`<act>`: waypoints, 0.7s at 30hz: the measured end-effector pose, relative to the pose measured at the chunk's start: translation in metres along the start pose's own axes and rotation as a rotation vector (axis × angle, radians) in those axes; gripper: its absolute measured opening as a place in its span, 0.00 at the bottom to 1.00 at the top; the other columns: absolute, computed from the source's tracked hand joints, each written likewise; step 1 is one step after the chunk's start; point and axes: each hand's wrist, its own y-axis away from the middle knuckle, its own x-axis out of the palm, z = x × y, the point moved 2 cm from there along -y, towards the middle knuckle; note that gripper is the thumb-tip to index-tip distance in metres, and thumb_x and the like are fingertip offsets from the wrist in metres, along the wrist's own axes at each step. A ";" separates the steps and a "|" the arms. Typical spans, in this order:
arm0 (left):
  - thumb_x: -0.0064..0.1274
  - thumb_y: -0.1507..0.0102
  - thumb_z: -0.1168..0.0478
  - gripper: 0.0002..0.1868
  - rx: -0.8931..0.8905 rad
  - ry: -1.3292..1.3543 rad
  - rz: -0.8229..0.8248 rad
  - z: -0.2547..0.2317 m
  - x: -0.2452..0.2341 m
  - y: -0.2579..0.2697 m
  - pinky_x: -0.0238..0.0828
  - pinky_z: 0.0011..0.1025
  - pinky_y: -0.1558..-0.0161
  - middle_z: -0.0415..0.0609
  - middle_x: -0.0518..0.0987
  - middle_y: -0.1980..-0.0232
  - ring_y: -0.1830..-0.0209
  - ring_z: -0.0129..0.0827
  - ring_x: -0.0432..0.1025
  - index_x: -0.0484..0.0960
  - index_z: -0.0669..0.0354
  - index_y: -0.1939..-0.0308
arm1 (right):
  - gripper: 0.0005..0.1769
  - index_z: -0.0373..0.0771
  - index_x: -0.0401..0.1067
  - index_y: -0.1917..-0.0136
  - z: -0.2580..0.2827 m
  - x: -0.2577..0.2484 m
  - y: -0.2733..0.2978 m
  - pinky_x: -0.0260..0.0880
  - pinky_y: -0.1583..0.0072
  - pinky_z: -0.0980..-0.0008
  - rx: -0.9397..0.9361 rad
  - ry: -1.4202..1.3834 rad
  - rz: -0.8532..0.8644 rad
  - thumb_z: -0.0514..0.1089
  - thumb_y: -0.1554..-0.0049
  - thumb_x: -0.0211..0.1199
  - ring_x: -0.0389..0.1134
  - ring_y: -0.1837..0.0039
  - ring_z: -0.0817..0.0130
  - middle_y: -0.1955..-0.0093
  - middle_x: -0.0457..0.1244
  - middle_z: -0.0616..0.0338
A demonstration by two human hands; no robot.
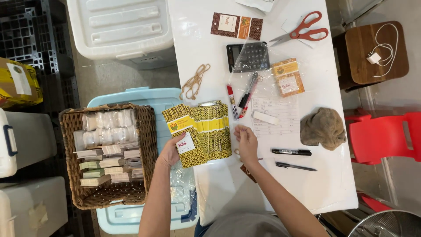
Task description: Labeling and organizing coffee bags on a work table
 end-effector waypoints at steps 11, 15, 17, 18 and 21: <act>0.69 0.47 0.63 0.23 0.132 -0.213 -0.030 0.002 0.038 0.039 0.80 0.39 0.57 0.52 0.85 0.59 0.63 0.41 0.82 0.84 0.56 0.47 | 0.28 0.27 0.61 0.31 0.047 0.037 0.003 0.65 0.58 0.77 0.153 0.026 0.289 0.47 0.37 0.58 0.60 0.58 0.72 0.56 0.61 0.56; 0.67 0.45 0.67 0.30 0.209 -0.324 0.041 -0.001 0.073 0.065 0.77 0.43 0.51 0.55 0.83 0.53 0.55 0.44 0.79 0.78 0.55 0.38 | 0.26 0.38 0.60 0.42 0.049 0.040 0.016 0.59 0.54 0.70 -0.105 0.118 0.385 0.55 0.42 0.68 0.53 0.56 0.71 0.58 0.51 0.62; 0.65 0.43 0.68 0.33 0.230 -0.311 0.065 0.008 0.085 0.065 0.76 0.43 0.49 0.52 0.81 0.48 0.51 0.42 0.77 0.73 0.51 0.35 | 0.22 0.36 0.59 0.41 0.057 0.032 0.019 0.64 0.56 0.68 -0.105 0.151 0.399 0.49 0.41 0.63 0.58 0.55 0.65 0.55 0.54 0.55; 0.63 0.42 0.69 0.36 0.250 -0.300 0.088 0.012 0.091 0.066 0.74 0.43 0.47 0.50 0.78 0.44 0.47 0.40 0.75 0.69 0.47 0.31 | 0.18 0.34 0.59 0.40 0.060 0.029 0.021 0.68 0.57 0.66 -0.104 0.182 0.412 0.43 0.39 0.58 0.63 0.54 0.59 0.53 0.58 0.48; 0.58 0.40 0.69 0.55 0.233 -0.328 0.154 0.003 0.143 0.108 0.58 0.62 0.31 0.73 0.51 0.22 0.25 0.69 0.54 0.37 0.42 0.20 | 0.17 0.34 0.58 0.41 0.090 0.009 0.034 0.70 0.57 0.65 -0.129 0.267 0.358 0.42 0.38 0.58 0.64 0.54 0.58 0.53 0.59 0.48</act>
